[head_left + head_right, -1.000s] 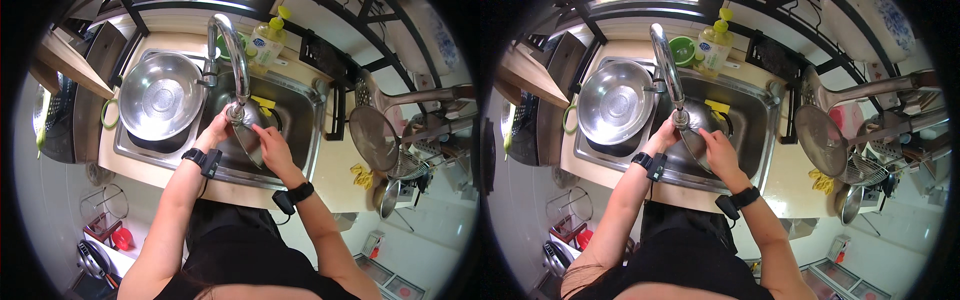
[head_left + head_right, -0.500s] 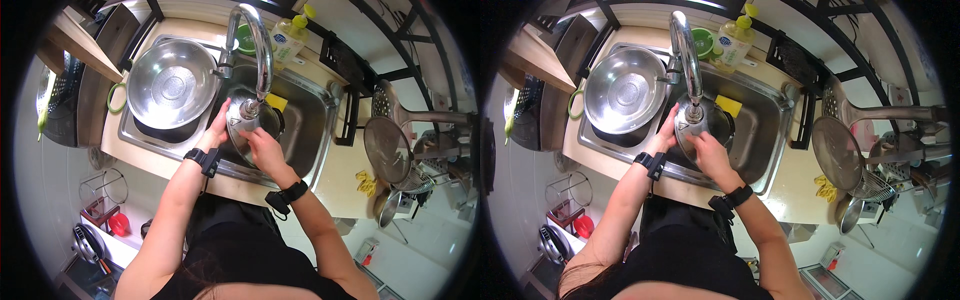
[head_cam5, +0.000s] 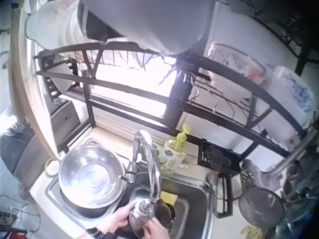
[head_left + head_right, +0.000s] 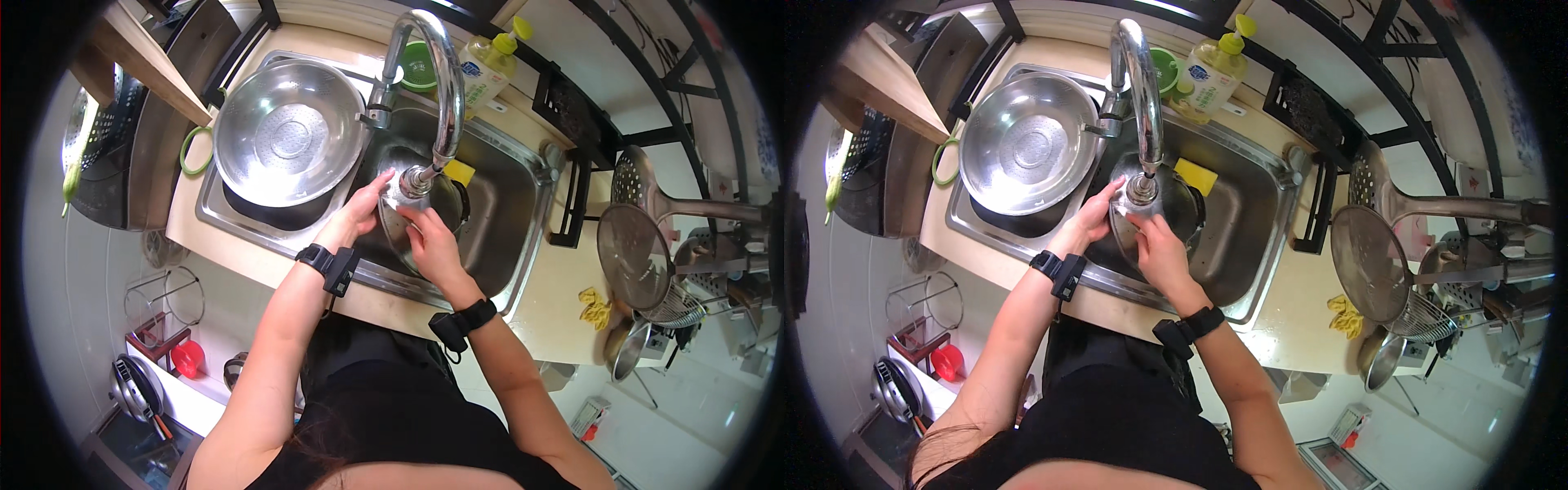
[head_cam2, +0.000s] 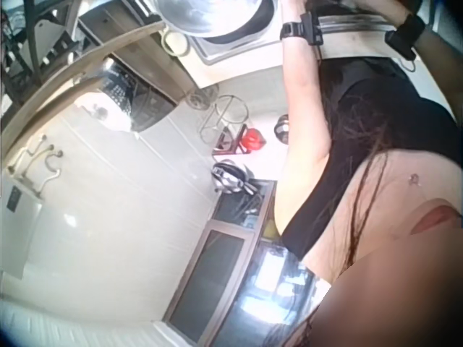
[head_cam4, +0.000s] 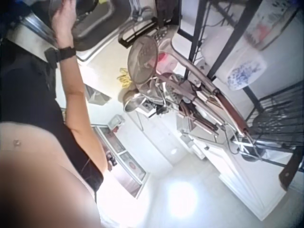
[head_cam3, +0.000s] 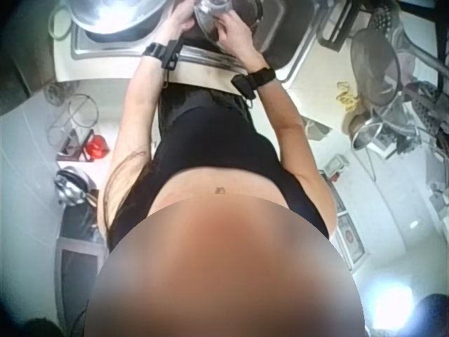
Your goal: The person washes a metal pot lid with a sponge and water in a sink, then reattaches the handle to the lid by hand.
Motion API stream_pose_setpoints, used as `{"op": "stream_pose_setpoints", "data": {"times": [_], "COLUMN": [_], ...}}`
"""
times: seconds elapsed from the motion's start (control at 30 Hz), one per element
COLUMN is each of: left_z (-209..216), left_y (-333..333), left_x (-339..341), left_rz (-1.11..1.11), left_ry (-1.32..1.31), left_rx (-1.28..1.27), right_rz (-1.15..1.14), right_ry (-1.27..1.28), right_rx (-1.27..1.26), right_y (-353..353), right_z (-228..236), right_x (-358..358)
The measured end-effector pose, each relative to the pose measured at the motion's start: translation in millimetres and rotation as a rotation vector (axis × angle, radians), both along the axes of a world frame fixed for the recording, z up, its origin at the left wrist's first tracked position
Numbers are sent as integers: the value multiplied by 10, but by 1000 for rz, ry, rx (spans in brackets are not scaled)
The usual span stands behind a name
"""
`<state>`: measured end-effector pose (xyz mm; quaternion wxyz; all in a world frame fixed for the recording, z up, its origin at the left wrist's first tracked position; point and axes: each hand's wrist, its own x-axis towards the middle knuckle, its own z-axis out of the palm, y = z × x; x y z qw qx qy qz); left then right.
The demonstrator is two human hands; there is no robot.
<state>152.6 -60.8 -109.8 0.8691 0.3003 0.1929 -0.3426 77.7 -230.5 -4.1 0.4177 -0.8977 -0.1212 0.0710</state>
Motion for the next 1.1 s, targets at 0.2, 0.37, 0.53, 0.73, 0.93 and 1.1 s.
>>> {"op": "stream_pose_setpoints", "data": {"times": [0.2, 0.37, 0.53, 0.73, 0.93, 1.1], "left_z": [-89, -203, -157, -186, -212, -487], "left_y": [184, 183, 142, 170, 100, 127], "left_x": [-20, -55, -98, -141, -202, -262], "left_rz": [-62, -12, -16, 5, 8, 12], "left_ry": [33, 29, 28, 27, 27, 34], "left_rx": [-113, -257, -373, -379, -335, -398], "right_rz": [-14, -23, -89, -67, -130, 1], "right_ry": [8, 24, -37, -5, 128, 72], "right_rx": [-11, 28, 29, -18, 30, -161], "right_y": [28, 18, 65, 94, 103, 142], "right_z": [9, -15, -76, -69, -45, 35], "right_x": [-109, -79, -76, -73, -54, 38]}}
